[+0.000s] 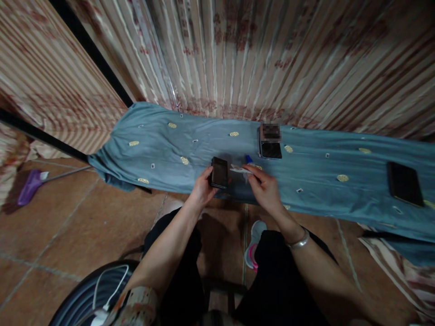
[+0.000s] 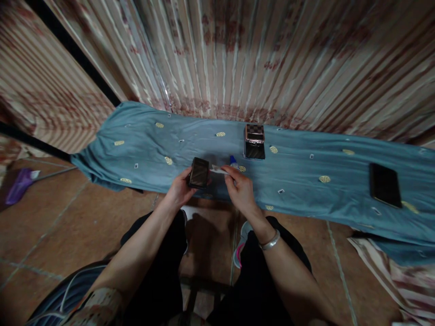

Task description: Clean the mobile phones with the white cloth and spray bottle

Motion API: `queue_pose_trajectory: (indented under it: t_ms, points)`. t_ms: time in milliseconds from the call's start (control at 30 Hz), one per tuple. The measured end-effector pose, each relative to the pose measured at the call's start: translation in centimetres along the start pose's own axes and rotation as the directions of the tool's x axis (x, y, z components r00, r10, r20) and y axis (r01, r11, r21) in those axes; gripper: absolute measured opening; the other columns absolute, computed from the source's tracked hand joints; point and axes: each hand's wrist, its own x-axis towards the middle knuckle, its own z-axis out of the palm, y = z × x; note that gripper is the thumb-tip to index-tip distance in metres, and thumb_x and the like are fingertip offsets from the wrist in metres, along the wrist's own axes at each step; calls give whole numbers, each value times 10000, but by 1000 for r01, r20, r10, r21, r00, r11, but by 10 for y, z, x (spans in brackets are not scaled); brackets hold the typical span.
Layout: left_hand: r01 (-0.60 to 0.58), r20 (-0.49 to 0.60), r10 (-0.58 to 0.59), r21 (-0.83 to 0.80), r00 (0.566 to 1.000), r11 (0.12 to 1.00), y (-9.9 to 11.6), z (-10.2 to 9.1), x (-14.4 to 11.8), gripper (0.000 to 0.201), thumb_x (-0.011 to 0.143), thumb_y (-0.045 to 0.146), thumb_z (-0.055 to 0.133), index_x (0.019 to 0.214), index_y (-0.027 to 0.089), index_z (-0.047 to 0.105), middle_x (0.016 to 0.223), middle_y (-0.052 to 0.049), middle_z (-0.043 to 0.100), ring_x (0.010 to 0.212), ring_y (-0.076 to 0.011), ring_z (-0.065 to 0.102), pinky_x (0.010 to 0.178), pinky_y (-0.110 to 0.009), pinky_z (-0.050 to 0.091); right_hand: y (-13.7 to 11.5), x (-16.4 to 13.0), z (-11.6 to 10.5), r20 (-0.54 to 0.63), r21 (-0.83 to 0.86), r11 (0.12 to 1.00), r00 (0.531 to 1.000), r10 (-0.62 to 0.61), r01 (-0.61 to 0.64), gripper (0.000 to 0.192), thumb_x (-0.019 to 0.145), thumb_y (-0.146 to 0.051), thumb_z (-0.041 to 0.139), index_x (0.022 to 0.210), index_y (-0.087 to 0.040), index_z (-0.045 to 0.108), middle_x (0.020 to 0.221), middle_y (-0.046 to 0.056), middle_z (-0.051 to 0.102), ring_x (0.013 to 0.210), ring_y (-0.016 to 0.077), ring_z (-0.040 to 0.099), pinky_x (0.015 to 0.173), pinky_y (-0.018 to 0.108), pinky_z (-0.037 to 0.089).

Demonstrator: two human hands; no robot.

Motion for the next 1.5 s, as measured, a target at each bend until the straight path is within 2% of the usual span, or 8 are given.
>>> queue_pose_trajectory:
  t_ms: [133,233,433,567,833,1000,1233,1500]
  points:
    - [11,44,-12,37,999,999,-7,1,-4,208,954,172,465,1000,129,663,874,-76,746,879,-208,730,940,-461,579,-1,7,4,-84,62,994,992,98,-93,342,943,-352,512,1160,-236,750,1133,48,784,1074,237,719,974,397,552]
    - [11,81,-17,74,997,997,-15,0,-6,179,927,153,505,1005,146,666,903,-60,742,873,-194,716,923,-441,584,-3,13,7,-103,29,997,992,72,-70,358,967,-362,488,1197,-234,730,1166,53,774,1123,240,704,1005,404,538]
    - [-26,101,8,184,995,983,-25,-4,-3,253,811,156,645,1057,139,702,956,-64,748,905,-201,704,822,-309,575,-10,14,20,106,-111,987,989,-108,119,411,984,-284,419,1318,-230,653,1338,73,691,1271,239,621,1120,458,467]
    - [-26,94,6,211,996,977,-23,-5,-4,294,796,153,647,1083,132,705,932,-62,751,900,-204,710,823,-304,571,-10,14,26,167,-155,982,983,-78,104,434,998,-292,391,1357,-213,622,1344,87,686,1265,245,621,1118,461,466]
    - [33,133,-55,161,990,986,-18,-4,-9,166,810,140,619,967,125,672,850,-64,729,758,-179,698,826,-398,608,5,24,20,183,-110,992,980,76,-56,343,987,-321,449,1142,-229,741,1007,56,787,940,262,720,836,382,563]
    - [62,102,-78,160,992,985,-17,-2,-9,95,839,149,614,913,126,670,790,-55,712,712,-168,684,831,-410,610,9,25,19,190,-70,991,974,125,-114,360,980,-367,464,991,-195,780,735,24,727,711,216,667,682,318,533]
    - [75,71,-84,121,994,990,-18,2,-7,196,918,263,533,867,143,679,815,-73,740,832,-228,727,798,-388,607,2,14,25,113,-124,992,993,-21,35,413,991,-323,414,1307,-234,667,1275,79,726,1178,261,668,1031,452,528]
    - [62,20,-64,92,998,994,-15,0,-4,197,894,273,555,829,148,693,731,-40,708,824,-202,710,767,-292,569,-7,4,39,172,-232,962,980,-105,143,517,1030,-342,352,1478,-128,495,1489,169,551,1426,265,478,1212,520,368]
